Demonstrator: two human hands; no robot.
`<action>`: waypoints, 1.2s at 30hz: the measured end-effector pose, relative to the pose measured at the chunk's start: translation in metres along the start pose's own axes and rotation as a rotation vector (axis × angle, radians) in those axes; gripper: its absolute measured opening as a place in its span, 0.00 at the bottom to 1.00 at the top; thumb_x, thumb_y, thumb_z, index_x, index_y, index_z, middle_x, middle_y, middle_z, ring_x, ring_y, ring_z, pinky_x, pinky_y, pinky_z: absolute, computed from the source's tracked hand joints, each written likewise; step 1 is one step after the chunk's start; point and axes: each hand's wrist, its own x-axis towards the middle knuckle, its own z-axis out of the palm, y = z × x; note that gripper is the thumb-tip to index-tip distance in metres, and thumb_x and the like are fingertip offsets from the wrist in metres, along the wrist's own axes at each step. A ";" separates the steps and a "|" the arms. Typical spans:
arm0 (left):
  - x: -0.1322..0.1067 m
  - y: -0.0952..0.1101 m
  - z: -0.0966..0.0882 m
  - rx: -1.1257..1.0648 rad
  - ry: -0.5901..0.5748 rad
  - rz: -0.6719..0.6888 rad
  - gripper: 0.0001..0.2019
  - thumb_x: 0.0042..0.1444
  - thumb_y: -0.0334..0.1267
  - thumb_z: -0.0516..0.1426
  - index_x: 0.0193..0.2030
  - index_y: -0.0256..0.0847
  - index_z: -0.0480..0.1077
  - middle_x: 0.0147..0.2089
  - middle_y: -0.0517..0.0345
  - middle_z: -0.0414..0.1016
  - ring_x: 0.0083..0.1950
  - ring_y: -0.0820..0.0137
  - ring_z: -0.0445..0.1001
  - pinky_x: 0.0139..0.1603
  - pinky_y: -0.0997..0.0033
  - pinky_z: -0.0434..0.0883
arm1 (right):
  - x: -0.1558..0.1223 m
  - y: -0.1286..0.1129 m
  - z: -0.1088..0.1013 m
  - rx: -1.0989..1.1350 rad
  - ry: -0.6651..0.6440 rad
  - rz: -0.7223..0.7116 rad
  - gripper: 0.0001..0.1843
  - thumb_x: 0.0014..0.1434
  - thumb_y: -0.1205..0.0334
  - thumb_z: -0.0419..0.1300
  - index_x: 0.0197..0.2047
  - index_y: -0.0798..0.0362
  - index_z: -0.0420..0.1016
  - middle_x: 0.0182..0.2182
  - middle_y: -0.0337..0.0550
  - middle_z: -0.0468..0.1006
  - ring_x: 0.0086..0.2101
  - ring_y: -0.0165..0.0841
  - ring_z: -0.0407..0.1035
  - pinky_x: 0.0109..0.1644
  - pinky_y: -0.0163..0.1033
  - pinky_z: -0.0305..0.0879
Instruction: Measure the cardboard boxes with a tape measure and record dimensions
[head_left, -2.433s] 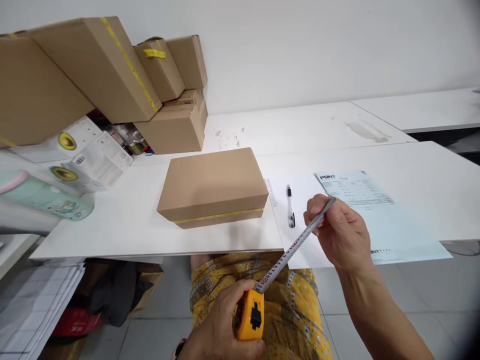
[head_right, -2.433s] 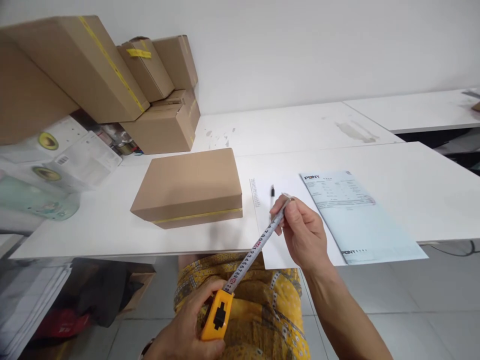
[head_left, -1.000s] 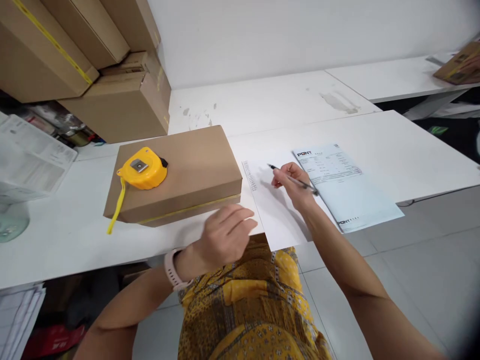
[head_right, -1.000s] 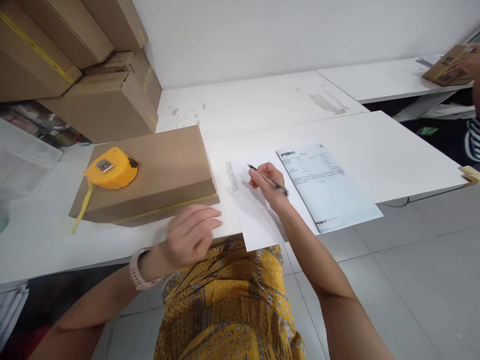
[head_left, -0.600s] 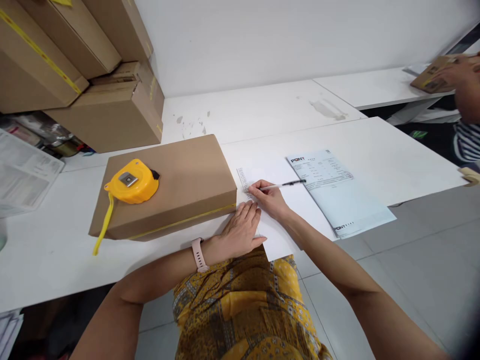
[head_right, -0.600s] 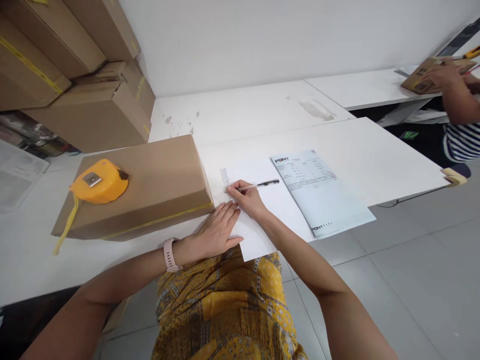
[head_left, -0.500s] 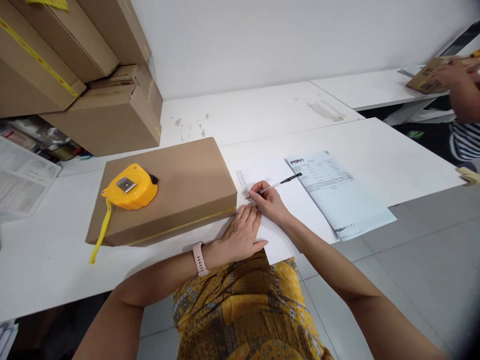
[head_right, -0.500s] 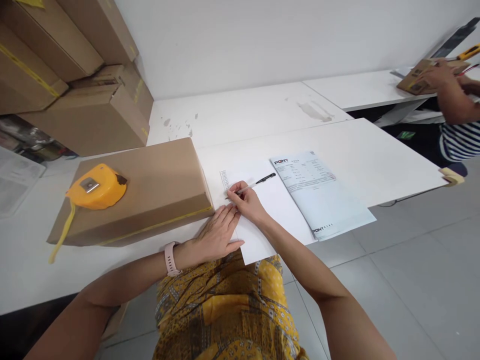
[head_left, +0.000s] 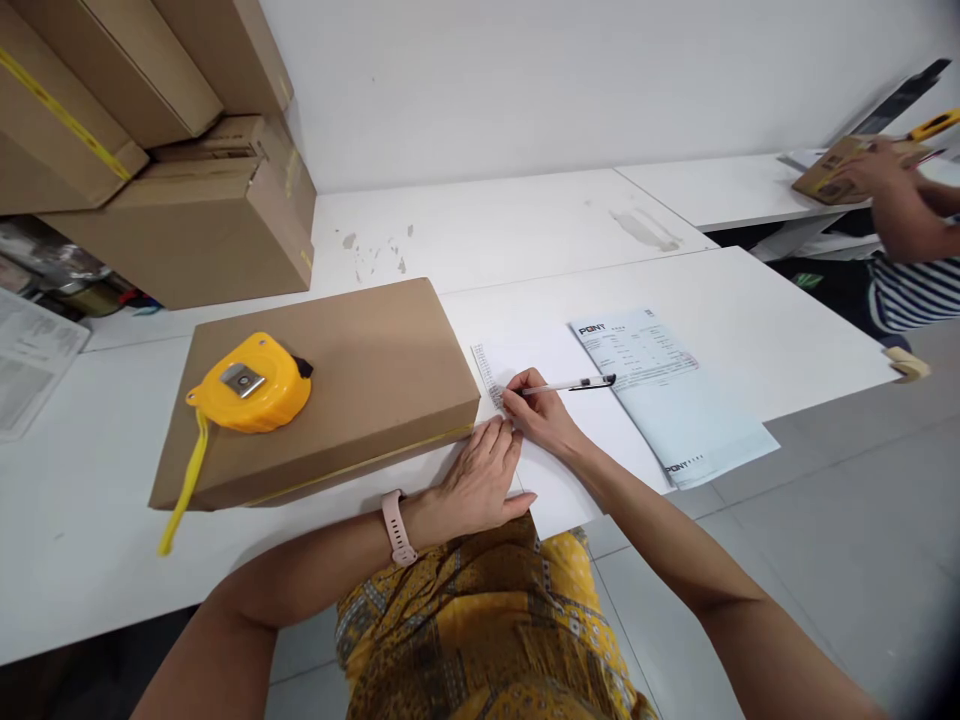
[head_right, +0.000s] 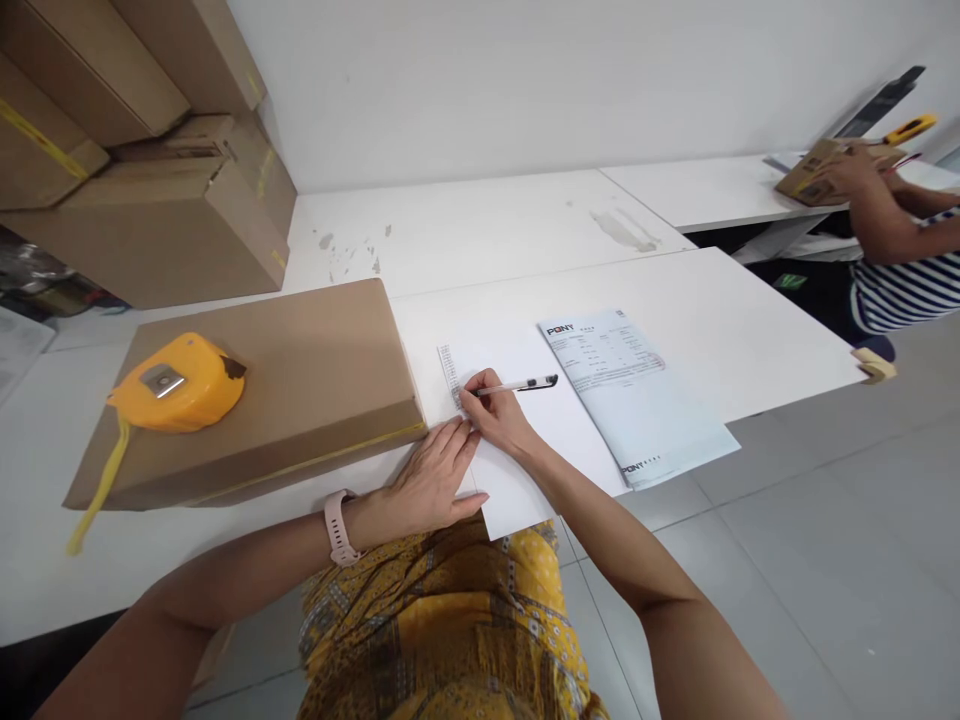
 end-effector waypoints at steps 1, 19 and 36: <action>0.000 0.000 -0.001 0.004 -0.001 0.002 0.41 0.63 0.59 0.55 0.66 0.18 0.60 0.68 0.22 0.64 0.70 0.41 0.62 0.72 0.47 0.56 | 0.001 0.000 0.000 0.000 -0.003 0.011 0.15 0.60 0.47 0.63 0.38 0.49 0.66 0.26 0.33 0.68 0.26 0.29 0.62 0.30 0.37 0.59; -0.002 0.000 0.000 -0.007 0.002 0.009 0.43 0.64 0.59 0.55 0.69 0.17 0.58 0.69 0.22 0.63 0.71 0.41 0.61 0.73 0.48 0.54 | -0.004 -0.002 0.000 -0.199 0.017 -0.019 0.15 0.60 0.50 0.61 0.29 0.49 0.63 0.19 0.32 0.62 0.21 0.28 0.57 0.25 0.36 0.53; -0.001 0.000 -0.005 -0.049 -0.017 0.006 0.41 0.65 0.57 0.55 0.68 0.17 0.57 0.69 0.22 0.63 0.71 0.42 0.61 0.73 0.47 0.55 | -0.003 0.000 0.000 -0.217 -0.004 -0.021 0.15 0.61 0.50 0.60 0.30 0.49 0.64 0.19 0.33 0.66 0.21 0.30 0.61 0.26 0.37 0.56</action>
